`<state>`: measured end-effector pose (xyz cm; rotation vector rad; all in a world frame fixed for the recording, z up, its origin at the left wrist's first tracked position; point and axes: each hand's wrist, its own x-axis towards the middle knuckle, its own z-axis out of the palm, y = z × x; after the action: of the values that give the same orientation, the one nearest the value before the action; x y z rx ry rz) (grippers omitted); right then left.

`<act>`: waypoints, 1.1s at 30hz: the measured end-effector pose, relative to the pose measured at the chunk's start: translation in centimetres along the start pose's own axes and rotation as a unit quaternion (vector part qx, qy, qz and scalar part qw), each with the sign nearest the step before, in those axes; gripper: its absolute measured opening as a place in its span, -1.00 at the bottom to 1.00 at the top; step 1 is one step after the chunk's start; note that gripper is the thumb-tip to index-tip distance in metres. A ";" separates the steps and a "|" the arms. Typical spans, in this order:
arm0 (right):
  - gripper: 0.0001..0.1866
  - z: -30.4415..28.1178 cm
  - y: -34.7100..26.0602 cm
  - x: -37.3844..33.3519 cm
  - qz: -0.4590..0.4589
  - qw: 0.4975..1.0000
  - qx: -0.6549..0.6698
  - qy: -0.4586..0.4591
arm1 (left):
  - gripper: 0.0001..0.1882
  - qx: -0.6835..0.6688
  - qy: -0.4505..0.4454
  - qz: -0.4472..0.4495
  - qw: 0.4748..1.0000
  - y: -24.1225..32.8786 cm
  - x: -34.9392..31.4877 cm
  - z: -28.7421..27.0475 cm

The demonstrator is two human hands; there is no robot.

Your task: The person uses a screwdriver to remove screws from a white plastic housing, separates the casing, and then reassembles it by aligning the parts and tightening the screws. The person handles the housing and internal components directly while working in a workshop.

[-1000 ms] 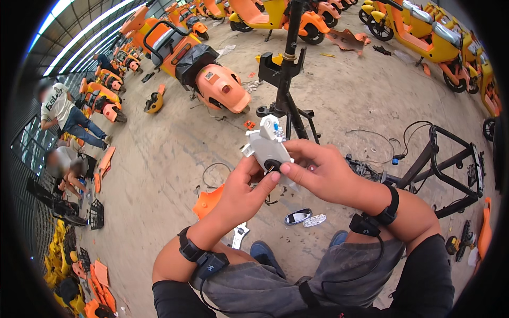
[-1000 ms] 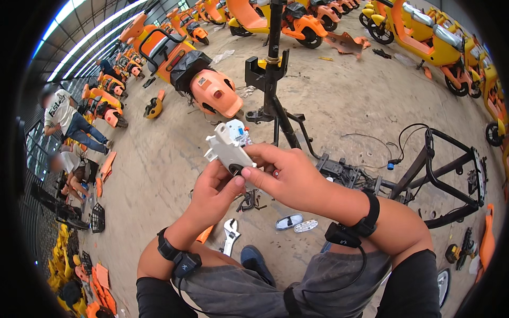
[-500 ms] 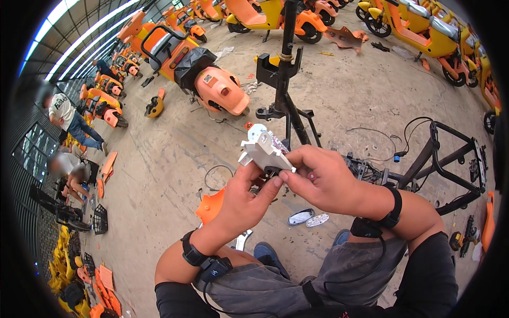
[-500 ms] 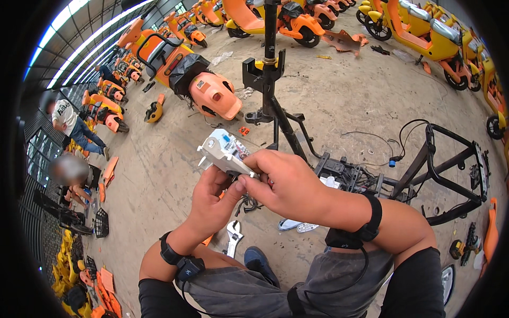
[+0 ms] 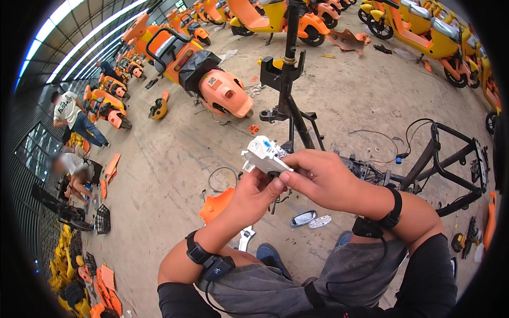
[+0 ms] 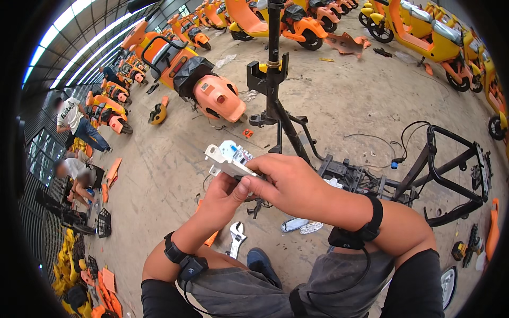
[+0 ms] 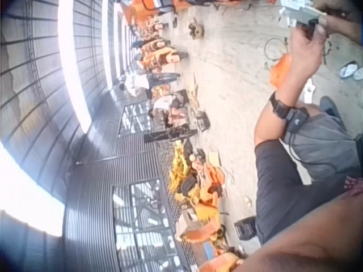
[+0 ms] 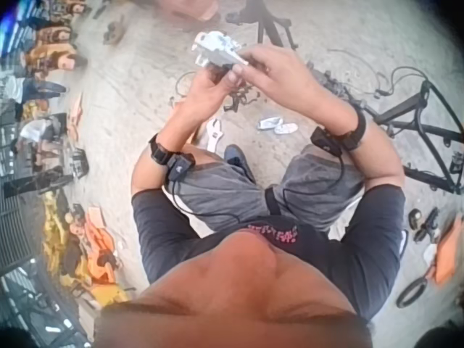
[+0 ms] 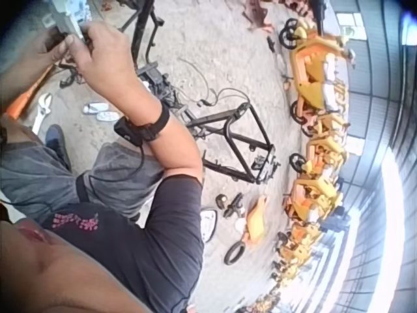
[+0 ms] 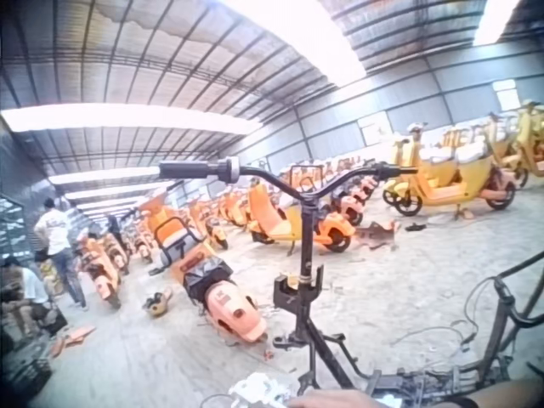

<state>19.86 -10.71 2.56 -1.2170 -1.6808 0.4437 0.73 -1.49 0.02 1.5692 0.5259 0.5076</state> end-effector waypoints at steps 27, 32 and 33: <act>-0.52 -3.1 -1.2 0.0 -0.195 0.914 0.284 0.214 | -0.50 -0.248 0.024 -0.067 0.966 -0.3 1.2 -0.6; -0.60 -2.2 -0.3 0.0 -0.198 0.927 0.242 0.208 | -0.47 -0.243 0.020 -0.049 0.969 0.2 1.2 -0.3; -0.65 -2.3 -0.3 0.0 -0.190 0.931 0.220 0.222 | -0.46 -0.238 0.016 -0.048 0.970 0.4 1.2 -0.3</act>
<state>21.70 -11.43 3.82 -0.5834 -1.2887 0.2582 1.52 -0.58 0.41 1.0732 0.4614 0.5394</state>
